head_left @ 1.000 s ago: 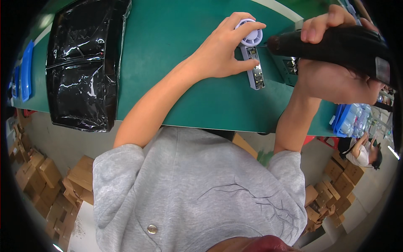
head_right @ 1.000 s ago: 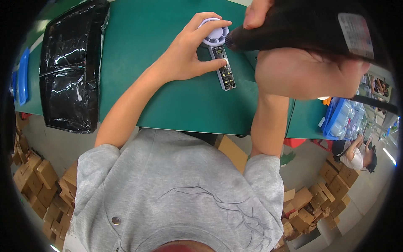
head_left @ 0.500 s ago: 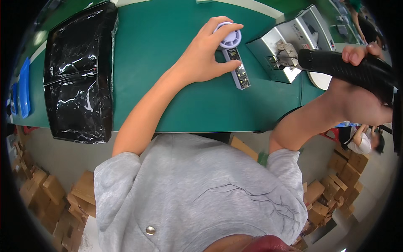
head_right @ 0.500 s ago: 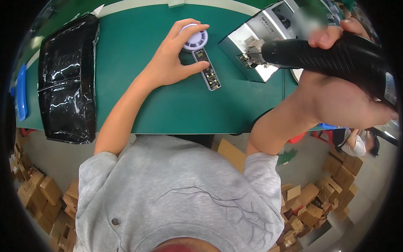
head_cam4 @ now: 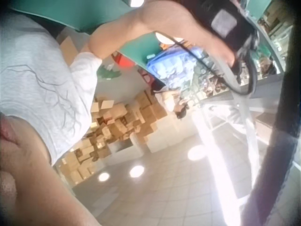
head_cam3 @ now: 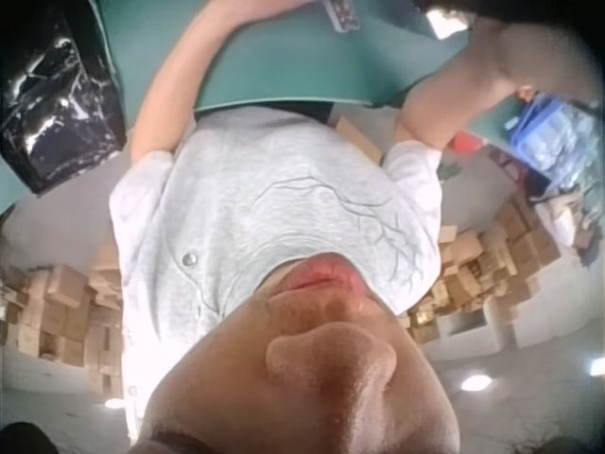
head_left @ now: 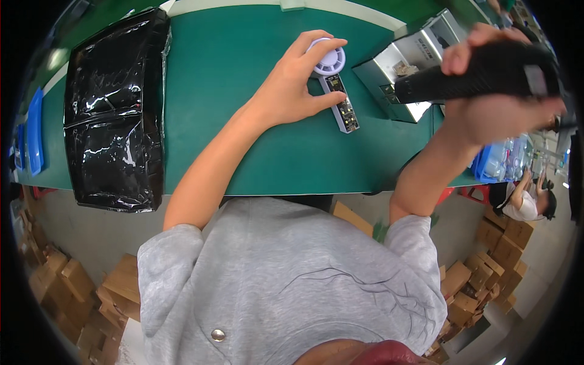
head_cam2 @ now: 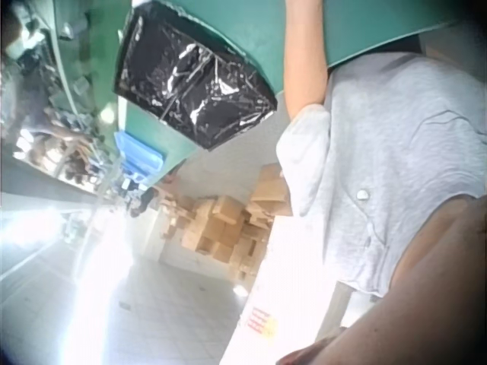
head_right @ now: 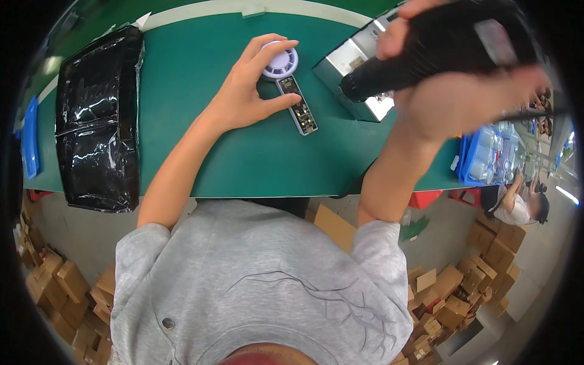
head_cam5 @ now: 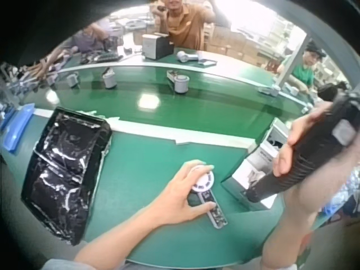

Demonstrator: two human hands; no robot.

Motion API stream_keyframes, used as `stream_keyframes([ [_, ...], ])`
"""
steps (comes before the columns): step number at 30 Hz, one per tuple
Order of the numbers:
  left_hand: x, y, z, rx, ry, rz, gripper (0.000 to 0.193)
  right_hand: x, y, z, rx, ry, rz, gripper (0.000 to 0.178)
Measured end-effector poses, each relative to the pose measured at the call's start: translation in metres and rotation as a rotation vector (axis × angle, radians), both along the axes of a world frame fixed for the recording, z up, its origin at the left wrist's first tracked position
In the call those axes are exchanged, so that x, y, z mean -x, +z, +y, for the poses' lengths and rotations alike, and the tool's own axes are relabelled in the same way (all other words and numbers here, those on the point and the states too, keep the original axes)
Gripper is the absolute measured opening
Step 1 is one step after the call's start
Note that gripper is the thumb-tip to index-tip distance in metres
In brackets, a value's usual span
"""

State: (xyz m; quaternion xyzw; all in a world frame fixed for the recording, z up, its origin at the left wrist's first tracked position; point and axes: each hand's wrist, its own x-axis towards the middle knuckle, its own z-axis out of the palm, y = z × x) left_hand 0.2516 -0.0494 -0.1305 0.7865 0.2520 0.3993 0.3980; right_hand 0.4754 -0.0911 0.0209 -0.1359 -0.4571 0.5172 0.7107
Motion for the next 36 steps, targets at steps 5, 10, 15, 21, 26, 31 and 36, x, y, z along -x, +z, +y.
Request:
stream_keyframes([
  [5,0.0,-0.001,-0.001,0.034,-0.02,-0.023,0.081,0.012,0.012,-0.015,0.0,0.058,-0.017,0.098],
  [10,0.002,-0.006,0.0,0.012,0.003,-0.038,0.08,0.027,-0.004,0.007,0.003,0.08,-0.031,0.098],
  [15,0.001,-0.003,-0.002,0.002,0.012,-0.03,0.078,0.028,-0.019,0.02,0.005,0.092,-0.047,0.098],
  [21,0.001,-0.006,0.0,0.005,-0.002,-0.055,0.075,0.032,-0.023,0.019,-0.004,0.094,-0.072,0.099],
  [26,0.0,-0.005,-0.001,0.027,-0.008,-0.039,0.073,0.03,-0.023,0.025,-0.025,0.093,-0.096,0.099],
  [31,0.001,-0.006,-0.003,0.011,0.008,-0.013,0.076,0.037,-0.019,0.02,-0.058,0.097,-0.12,0.1],
  [36,0.001,-0.006,-0.003,0.003,0.016,-0.025,0.076,0.043,-0.022,0.029,-0.081,0.094,-0.141,0.1],
])
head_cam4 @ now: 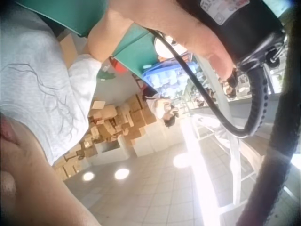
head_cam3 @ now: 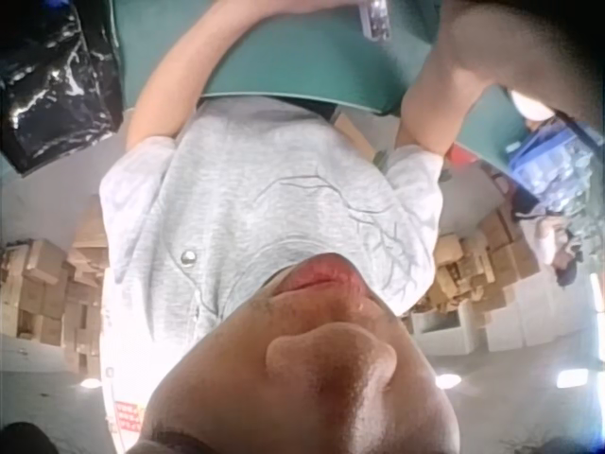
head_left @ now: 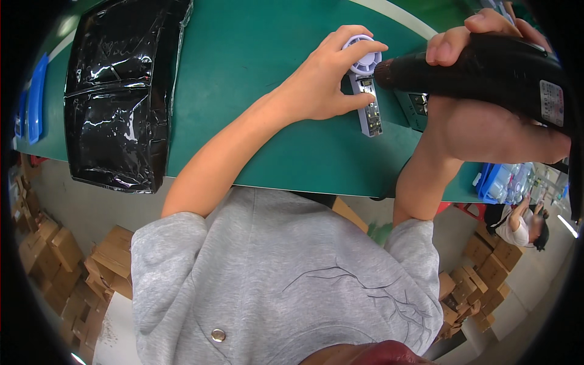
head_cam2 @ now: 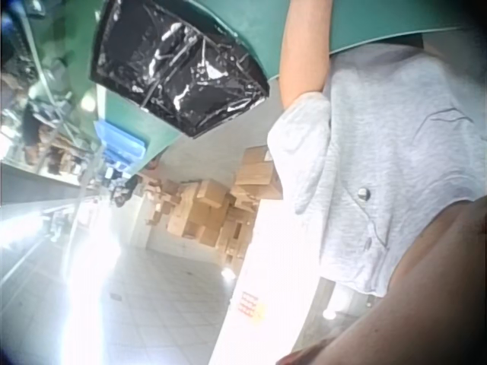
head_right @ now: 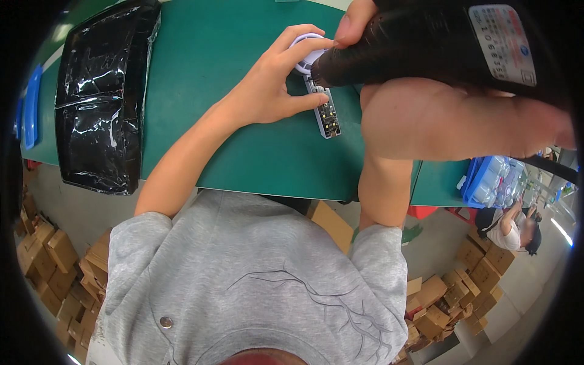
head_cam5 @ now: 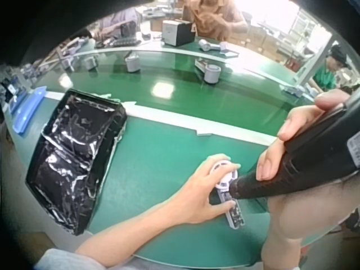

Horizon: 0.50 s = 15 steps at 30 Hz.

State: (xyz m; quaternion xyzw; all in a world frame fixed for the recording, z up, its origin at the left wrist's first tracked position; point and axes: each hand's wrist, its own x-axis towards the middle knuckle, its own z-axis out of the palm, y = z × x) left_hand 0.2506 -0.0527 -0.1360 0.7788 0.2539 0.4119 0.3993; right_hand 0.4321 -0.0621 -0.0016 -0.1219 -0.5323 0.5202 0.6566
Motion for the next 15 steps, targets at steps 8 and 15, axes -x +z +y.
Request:
stream_keyframes([
  [8,0.001,0.003,0.0,-0.013,0.036,-0.002,0.068,-0.01,0.01,-0.004,-0.04,0.0,-0.037,0.101],
  [15,0.008,0.014,0.003,-0.282,0.191,-0.069,0.027,-0.021,0.016,-0.011,-0.101,-0.032,-0.068,0.102],
])
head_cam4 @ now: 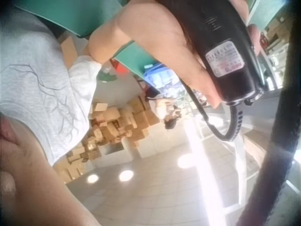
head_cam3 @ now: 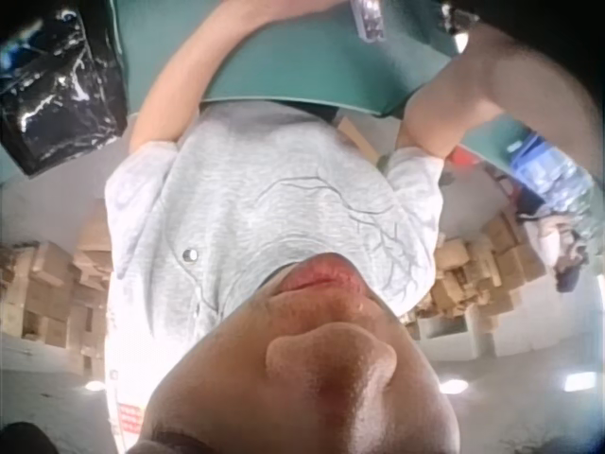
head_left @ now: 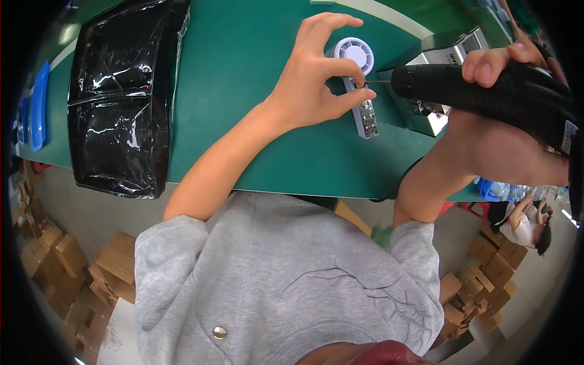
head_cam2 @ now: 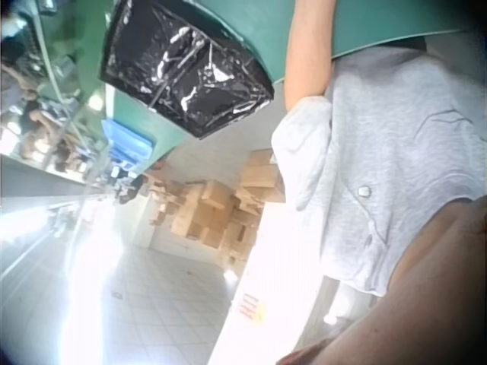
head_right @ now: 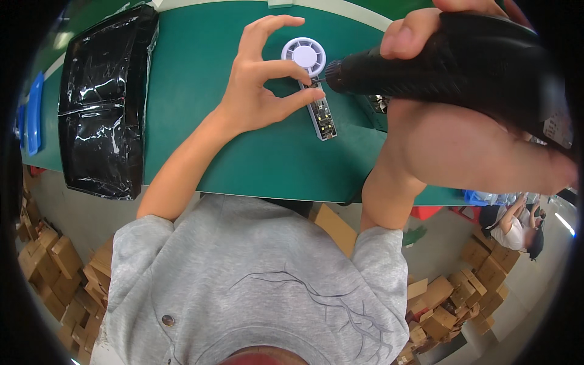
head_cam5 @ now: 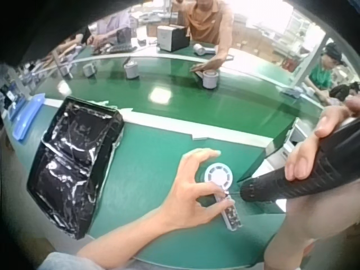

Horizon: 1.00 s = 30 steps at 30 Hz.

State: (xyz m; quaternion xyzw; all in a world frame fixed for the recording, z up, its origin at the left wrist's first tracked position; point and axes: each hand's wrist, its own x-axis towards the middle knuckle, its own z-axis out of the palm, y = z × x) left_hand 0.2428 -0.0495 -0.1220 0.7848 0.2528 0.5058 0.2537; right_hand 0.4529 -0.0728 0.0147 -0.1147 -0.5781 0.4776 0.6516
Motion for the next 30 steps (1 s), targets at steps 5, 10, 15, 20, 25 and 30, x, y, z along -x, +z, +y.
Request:
stream_keyframes([
  [5,-0.005,-0.007,0.002,0.017,-0.001,-0.02,0.024,0.008,0.004,-0.001,-0.048,-0.025,-0.012,0.103],
  [10,-0.008,-0.007,0.0,0.091,-0.046,-0.056,0.022,0.006,0.007,0.001,-0.094,-0.042,-0.027,0.103],
  [15,-0.009,-0.01,0.0,0.097,-0.036,-0.058,0.02,0.013,0.011,-0.001,-0.125,-0.05,-0.048,0.104],
  [20,-0.01,-0.012,0.001,0.085,-0.034,-0.053,0.018,0.012,0.013,0.0,-0.146,-0.056,-0.069,0.104],
  [25,-0.01,-0.012,0.002,0.078,-0.027,-0.042,0.02,0.018,0.012,-0.003,-0.127,-0.099,-0.009,0.105],
  [30,-0.009,-0.01,0.001,0.074,-0.022,-0.02,0.021,0.023,0.013,-0.007,-0.108,-0.144,0.048,0.106],
])
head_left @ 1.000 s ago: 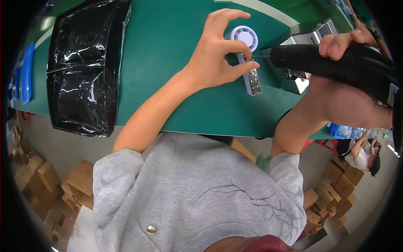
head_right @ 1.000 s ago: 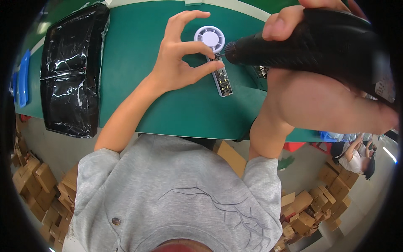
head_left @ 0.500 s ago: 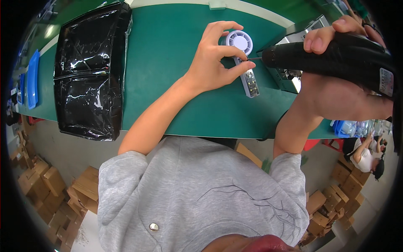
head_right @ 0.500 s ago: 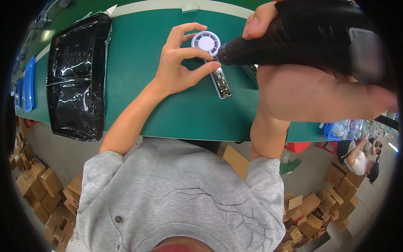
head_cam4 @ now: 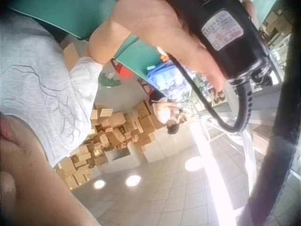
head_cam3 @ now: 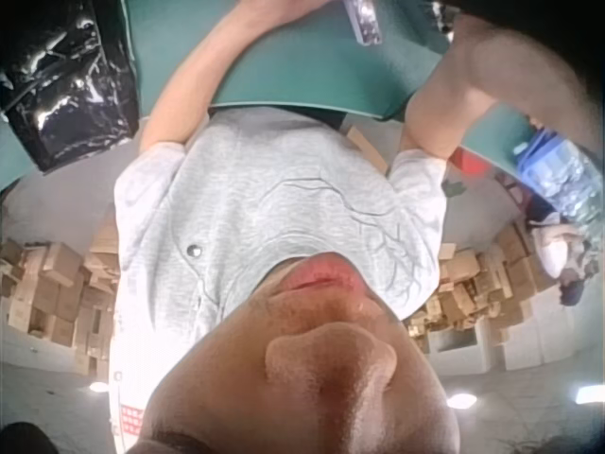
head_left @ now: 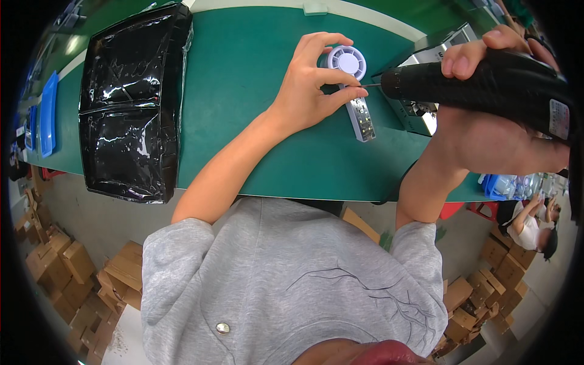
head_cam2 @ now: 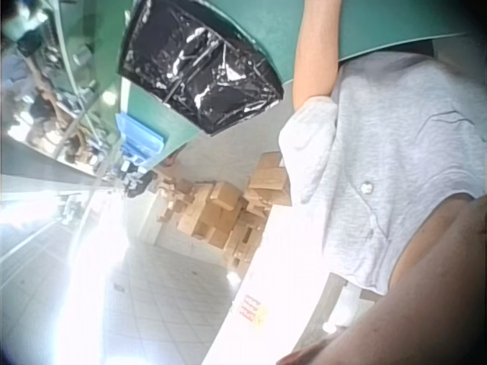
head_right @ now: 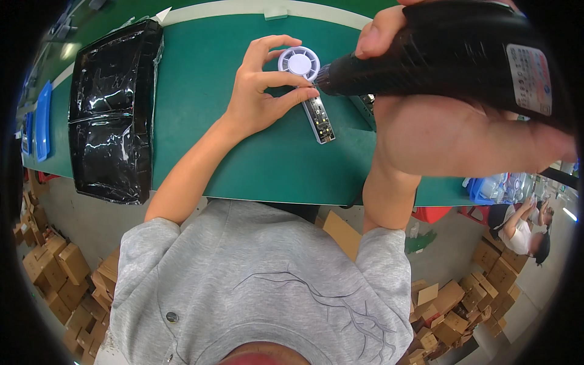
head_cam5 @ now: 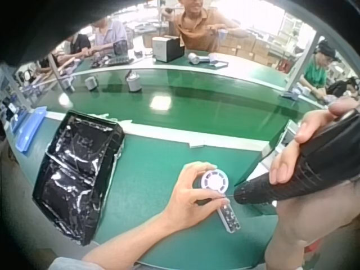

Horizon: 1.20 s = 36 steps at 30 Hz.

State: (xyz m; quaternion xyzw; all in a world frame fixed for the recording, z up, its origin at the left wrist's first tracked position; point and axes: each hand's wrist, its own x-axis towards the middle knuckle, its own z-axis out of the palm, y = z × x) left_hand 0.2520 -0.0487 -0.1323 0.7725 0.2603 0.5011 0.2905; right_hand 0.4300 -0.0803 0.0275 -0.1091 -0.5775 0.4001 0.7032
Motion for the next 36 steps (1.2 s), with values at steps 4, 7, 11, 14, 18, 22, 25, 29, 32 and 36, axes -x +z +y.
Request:
stream_keyframes([
  [4,0.001,-0.001,-0.001,-0.005,-0.004,-0.001,0.021,0.005,0.0,-0.003,0.013,-0.028,0.05,0.106],
  [7,0.0,0.0,-0.001,-0.024,-0.006,0.004,0.021,0.009,0.0,-0.005,0.024,-0.049,0.087,0.106],
  [11,0.0,0.0,-0.002,-0.035,-0.007,0.023,0.022,0.014,0.0,-0.008,0.038,-0.079,0.135,0.107],
  [14,0.0,-0.001,-0.001,-0.057,0.0,0.009,0.021,0.016,-0.001,-0.009,0.047,-0.095,0.158,0.107],
  [18,-0.001,-0.001,-0.002,-0.06,0.004,0.009,0.021,0.013,-0.002,-0.008,0.036,-0.067,0.123,0.108],
  [22,-0.002,-0.001,-0.003,-0.049,0.008,0.002,0.021,0.013,-0.003,-0.005,0.023,-0.042,0.088,0.109],
  [25,-0.001,-0.001,-0.003,-0.052,0.008,0.015,0.021,0.011,-0.004,-0.004,0.013,-0.021,0.062,0.11],
  [29,-0.001,-0.002,-0.003,-0.066,0.013,0.017,0.02,0.007,-0.005,-0.001,-0.001,0.006,0.027,0.11],
  [32,-0.001,-0.002,-0.003,-0.086,0.01,0.027,0.023,0.005,-0.006,0.001,-0.01,0.028,0.001,0.111],
  [36,0.0,0.0,-0.002,-0.061,0.019,0.027,0.04,0.002,-0.009,0.007,-0.022,0.057,-0.034,0.112],
])
